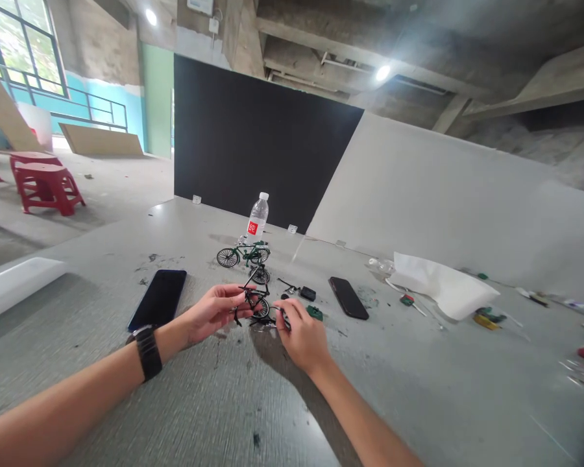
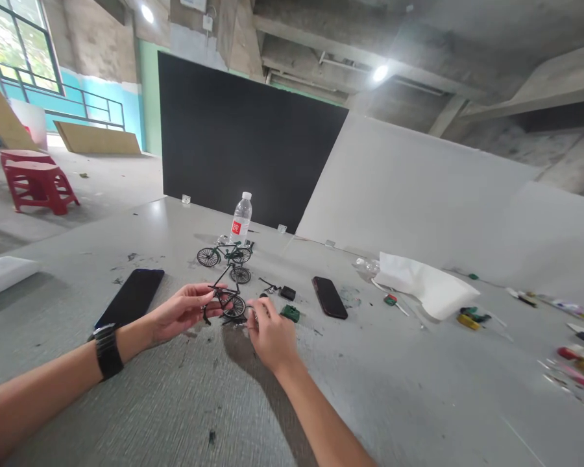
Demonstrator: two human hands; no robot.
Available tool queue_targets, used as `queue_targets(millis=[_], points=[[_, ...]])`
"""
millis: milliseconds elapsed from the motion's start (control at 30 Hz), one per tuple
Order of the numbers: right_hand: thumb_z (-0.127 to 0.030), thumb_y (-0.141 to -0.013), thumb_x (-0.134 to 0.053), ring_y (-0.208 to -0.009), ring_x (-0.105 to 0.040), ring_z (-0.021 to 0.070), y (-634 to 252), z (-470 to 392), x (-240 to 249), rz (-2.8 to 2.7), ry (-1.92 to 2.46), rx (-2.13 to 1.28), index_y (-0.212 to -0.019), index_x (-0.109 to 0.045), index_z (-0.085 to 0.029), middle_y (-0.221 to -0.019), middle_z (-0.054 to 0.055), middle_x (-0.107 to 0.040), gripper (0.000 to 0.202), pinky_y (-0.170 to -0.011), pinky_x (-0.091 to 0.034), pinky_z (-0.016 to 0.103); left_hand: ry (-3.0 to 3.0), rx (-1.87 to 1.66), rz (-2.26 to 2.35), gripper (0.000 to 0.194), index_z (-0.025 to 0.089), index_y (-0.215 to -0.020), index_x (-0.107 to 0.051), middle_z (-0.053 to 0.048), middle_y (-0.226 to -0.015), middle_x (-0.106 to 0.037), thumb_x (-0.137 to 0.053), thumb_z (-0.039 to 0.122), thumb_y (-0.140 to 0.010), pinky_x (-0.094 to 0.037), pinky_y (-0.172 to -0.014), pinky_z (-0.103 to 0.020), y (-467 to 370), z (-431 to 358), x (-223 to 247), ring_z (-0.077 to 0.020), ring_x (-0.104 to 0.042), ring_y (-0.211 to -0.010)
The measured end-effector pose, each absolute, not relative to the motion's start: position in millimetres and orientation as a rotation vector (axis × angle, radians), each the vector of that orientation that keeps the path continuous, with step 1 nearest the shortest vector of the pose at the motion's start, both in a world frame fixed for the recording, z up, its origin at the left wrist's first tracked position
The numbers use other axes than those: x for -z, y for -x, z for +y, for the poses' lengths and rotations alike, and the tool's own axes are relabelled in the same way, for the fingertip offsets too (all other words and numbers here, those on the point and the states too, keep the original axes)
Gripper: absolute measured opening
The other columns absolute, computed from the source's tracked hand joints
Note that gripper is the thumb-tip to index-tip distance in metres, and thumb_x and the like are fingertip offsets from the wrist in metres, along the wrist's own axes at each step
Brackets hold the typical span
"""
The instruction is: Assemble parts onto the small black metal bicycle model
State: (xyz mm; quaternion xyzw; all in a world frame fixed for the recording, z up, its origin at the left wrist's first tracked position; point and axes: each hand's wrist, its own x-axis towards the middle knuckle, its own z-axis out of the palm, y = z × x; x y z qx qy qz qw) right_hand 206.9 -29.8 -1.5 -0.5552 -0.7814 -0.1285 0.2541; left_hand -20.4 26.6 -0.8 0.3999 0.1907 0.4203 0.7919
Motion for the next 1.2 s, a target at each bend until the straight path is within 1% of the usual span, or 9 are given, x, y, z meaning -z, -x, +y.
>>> queue_targets(millis=[133,300,433,600,700,800,967,1067,1200], points=[[-0.03,-0.098,-0.045,-0.071,-0.069,0.0171,-208,-30,1,-2.185,1.592,0.383,-0.112,-0.068,-0.023,-0.115,0.007,-0.068,0.028,-0.054,-0.046,0.026,-0.837,-1.012,0.472,0.031,0.012,-0.11,-0.073,-0.014,-0.107,-0.075,-0.078,0.021,-0.081,-0.056,-0.09,-0.032,19,31,3,-0.0246,-0.072,-0.101],[-0.033,-0.095,-0.05,-0.071,-0.069,0.0163,-203,-33,1,-2.312,1.568,0.269,-0.112,-0.068,-0.025,-0.123,0.007,-0.065,0.026,-0.055,-0.045,0.027,-0.819,-1.069,0.535,0.024,0.012,-0.105,-0.074,-0.012,-0.1,-0.076,-0.076,0.02,-0.082,-0.058,-0.085,-0.03,17,34,8,-0.0219,-0.073,-0.095],[-0.027,-0.094,-0.05,-0.07,-0.068,0.0162,-209,-28,4,-2.293,1.61,0.305,-0.107,-0.069,-0.025,-0.12,0.007,-0.066,0.024,-0.054,-0.043,0.027,-0.831,-1.053,0.57,0.027,0.011,-0.107,-0.073,-0.013,-0.099,-0.076,-0.076,0.02,-0.082,-0.059,-0.081,-0.029,16,33,7,-0.0225,-0.073,-0.094],[-0.016,-0.09,-0.048,-0.058,-0.062,0.0141,-219,-23,6,-2.174,1.73,0.36,-0.105,-0.068,-0.025,-0.114,0.005,-0.067,0.027,-0.05,-0.038,0.028,-0.843,-1.039,0.601,0.031,0.011,-0.109,-0.073,-0.015,-0.102,-0.075,-0.078,0.022,-0.08,-0.059,-0.079,-0.029,16,32,7,-0.0242,-0.073,-0.096],[-0.011,-0.088,-0.047,-0.065,-0.065,0.0147,-215,-27,4,-2.204,1.635,0.326,-0.103,-0.068,-0.025,-0.117,0.005,-0.067,0.03,-0.054,-0.041,0.027,-0.848,-1.046,0.611,0.031,0.011,-0.108,-0.074,-0.014,-0.102,-0.076,-0.078,0.023,-0.08,-0.058,-0.079,-0.029,16,32,8,-0.024,-0.073,-0.097],[-0.019,-0.093,-0.047,-0.074,-0.068,0.0153,-205,-32,3,-2.395,1.443,0.222,-0.108,-0.069,-0.026,-0.124,0.005,-0.066,0.027,-0.058,-0.045,0.026,-0.855,-1.048,0.62,0.03,0.012,-0.108,-0.074,-0.014,-0.103,-0.076,-0.077,0.023,-0.08,-0.058,-0.078,-0.029,16,32,8,-0.0239,-0.072,-0.097],[-0.034,-0.1,-0.044,-0.081,-0.071,0.0177,-192,-38,4,-2.52,1.434,0.139,-0.123,-0.066,-0.027,-0.131,0.006,-0.064,0.033,-0.062,-0.049,0.027,-0.867,-1.037,0.625,0.031,0.012,-0.107,-0.074,-0.014,-0.102,-0.075,-0.079,0.023,-0.079,-0.057,-0.078,-0.03,16,30,7,-0.0233,-0.072,-0.094],[-0.035,-0.101,-0.042,-0.085,-0.072,0.0185,-187,-42,4,-2.547,1.405,0.115,-0.125,-0.065,-0.029,-0.133,0.004,-0.065,0.034,-0.063,-0.05,0.027,-0.866,-1.039,0.623,0.033,0.011,-0.108,-0.074,-0.014,-0.099,-0.075,-0.079,0.023,-0.078,-0.057,-0.078,-0.029,16,30,6,-0.0227,-0.072,-0.092],[-0.029,-0.098,-0.045,-0.079,-0.071,0.0174,-191,-41,3,-2.458,1.461,0.192,-0.125,-0.065,-0.029,-0.129,0.003,-0.066,0.033,-0.058,-0.047,0.026,-0.858,-1.038,0.629,0.031,0.01,-0.108,-0.074,-0.013,-0.097,-0.075,-0.078,0.022,-0.079,-0.057,-0.074,-0.026,15,29,5,-0.0204,-0.071,-0.088]])
